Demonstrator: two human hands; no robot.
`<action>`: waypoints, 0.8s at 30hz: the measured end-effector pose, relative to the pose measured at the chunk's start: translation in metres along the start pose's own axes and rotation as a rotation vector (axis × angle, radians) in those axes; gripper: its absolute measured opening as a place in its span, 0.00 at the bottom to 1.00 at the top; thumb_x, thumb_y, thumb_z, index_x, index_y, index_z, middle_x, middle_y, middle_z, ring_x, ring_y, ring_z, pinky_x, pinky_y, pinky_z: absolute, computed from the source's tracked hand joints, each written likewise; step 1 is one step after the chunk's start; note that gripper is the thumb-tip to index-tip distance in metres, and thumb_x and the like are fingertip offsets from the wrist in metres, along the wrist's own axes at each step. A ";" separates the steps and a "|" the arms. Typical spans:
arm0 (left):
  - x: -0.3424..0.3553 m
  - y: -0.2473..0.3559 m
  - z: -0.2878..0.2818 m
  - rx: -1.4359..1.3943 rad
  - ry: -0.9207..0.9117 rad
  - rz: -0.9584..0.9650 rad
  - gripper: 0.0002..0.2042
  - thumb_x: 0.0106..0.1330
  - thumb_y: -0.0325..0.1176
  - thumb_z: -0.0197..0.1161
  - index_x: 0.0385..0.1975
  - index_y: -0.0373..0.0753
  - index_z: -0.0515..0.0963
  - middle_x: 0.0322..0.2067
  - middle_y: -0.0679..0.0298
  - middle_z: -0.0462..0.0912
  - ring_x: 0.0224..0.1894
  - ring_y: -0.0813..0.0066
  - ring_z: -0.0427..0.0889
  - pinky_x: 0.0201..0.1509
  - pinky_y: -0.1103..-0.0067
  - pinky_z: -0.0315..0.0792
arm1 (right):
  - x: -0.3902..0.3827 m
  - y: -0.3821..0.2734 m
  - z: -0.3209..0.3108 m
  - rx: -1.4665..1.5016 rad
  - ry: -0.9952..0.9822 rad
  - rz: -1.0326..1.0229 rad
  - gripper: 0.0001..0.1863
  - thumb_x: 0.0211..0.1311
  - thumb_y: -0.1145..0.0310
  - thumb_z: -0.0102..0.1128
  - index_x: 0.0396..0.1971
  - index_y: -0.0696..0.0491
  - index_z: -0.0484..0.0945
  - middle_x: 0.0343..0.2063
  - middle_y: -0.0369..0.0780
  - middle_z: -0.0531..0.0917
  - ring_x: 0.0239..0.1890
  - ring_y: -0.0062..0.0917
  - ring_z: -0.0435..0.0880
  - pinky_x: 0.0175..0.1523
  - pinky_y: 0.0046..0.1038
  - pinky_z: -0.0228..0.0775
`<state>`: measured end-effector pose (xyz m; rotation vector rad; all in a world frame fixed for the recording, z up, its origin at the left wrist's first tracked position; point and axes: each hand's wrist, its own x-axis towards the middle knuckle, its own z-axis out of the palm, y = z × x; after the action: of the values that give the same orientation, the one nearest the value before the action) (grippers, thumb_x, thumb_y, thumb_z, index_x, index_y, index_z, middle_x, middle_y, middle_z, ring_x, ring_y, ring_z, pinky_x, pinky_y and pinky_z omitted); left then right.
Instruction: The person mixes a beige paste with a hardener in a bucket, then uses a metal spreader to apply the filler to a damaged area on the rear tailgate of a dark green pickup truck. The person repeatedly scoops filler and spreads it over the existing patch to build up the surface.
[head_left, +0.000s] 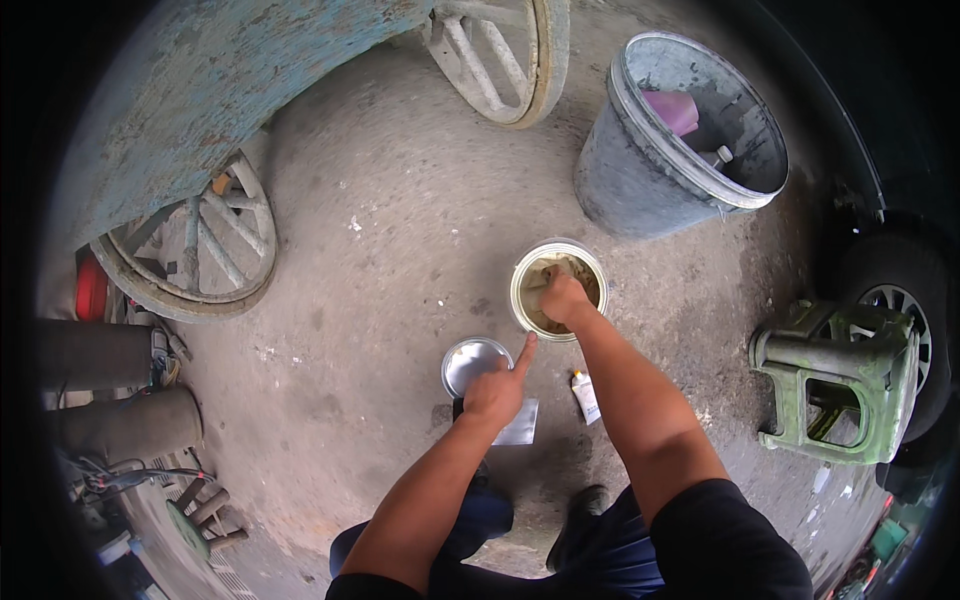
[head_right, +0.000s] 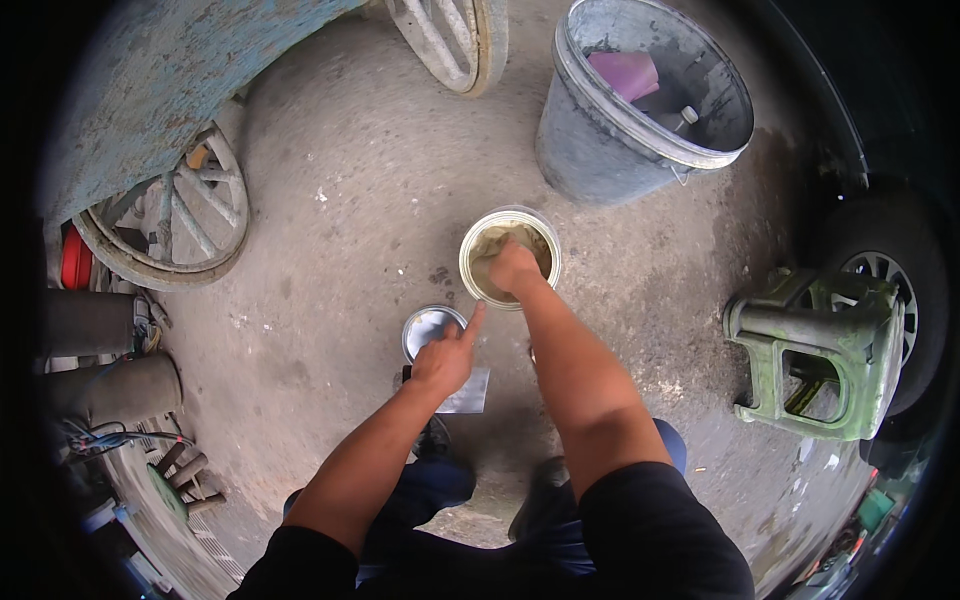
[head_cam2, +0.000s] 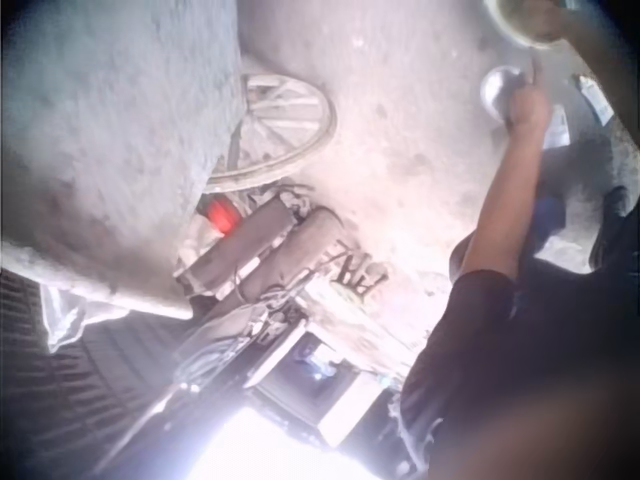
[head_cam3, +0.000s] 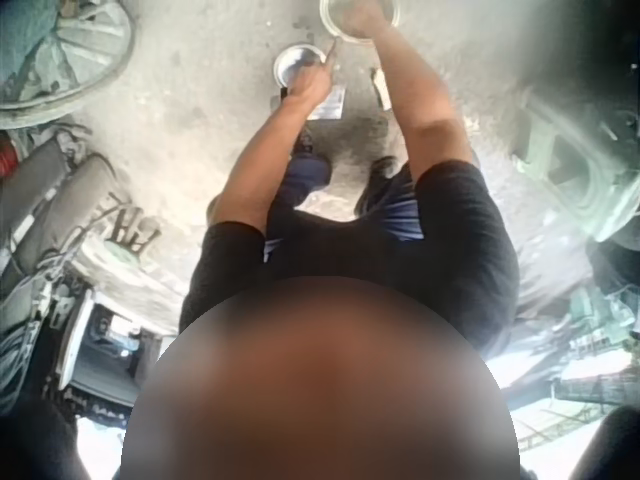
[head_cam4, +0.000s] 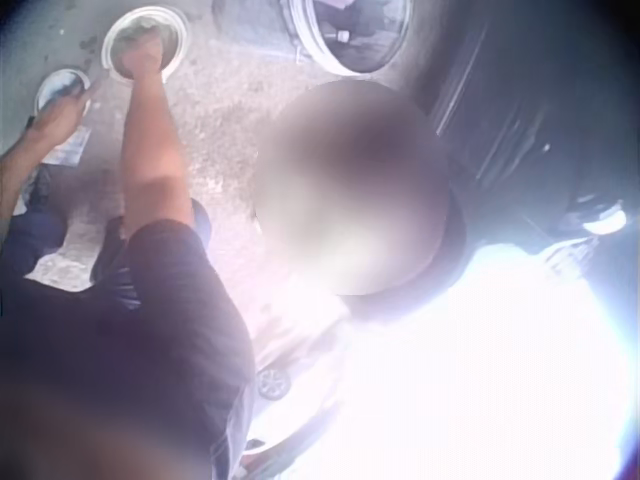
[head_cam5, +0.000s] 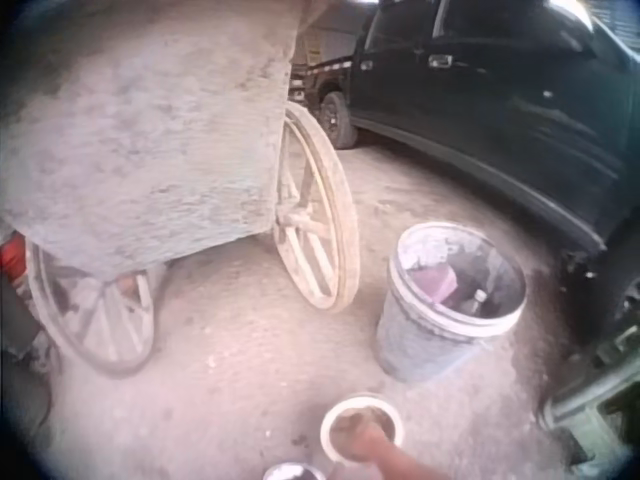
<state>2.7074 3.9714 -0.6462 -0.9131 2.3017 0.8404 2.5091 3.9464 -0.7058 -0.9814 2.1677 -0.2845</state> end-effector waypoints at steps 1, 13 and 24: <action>0.002 0.002 0.001 0.003 -0.003 0.002 0.38 0.66 0.31 0.47 0.72 0.60 0.35 0.52 0.39 0.71 0.36 0.43 0.82 0.42 0.58 0.77 | 0.004 0.005 -0.002 -0.036 -0.038 -0.019 0.25 0.57 0.69 0.45 0.56 0.63 0.66 0.48 0.59 0.78 0.53 0.48 0.77 0.59 0.39 0.69; -0.003 0.011 -0.006 -0.023 -0.060 -0.070 0.41 0.63 0.27 0.46 0.72 0.57 0.32 0.45 0.39 0.78 0.41 0.43 0.82 0.47 0.59 0.76 | -0.015 -0.019 -0.030 -0.603 -0.408 -0.429 0.19 0.58 0.70 0.54 0.51 0.54 0.74 0.44 0.52 0.82 0.50 0.44 0.80 0.54 0.39 0.72; -0.013 0.022 -0.019 -0.074 -0.049 -0.105 0.37 0.69 0.45 0.52 0.73 0.57 0.37 0.44 0.47 0.81 0.43 0.48 0.82 0.49 0.61 0.74 | -0.052 -0.025 -0.100 -0.625 -0.207 -0.654 0.20 0.53 0.76 0.53 0.48 0.47 0.78 0.39 0.45 0.84 0.45 0.39 0.82 0.49 0.37 0.74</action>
<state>2.6950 3.9760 -0.6175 -1.0249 2.1734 0.8984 2.4767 3.9575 -0.5961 -1.9711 1.7070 0.2120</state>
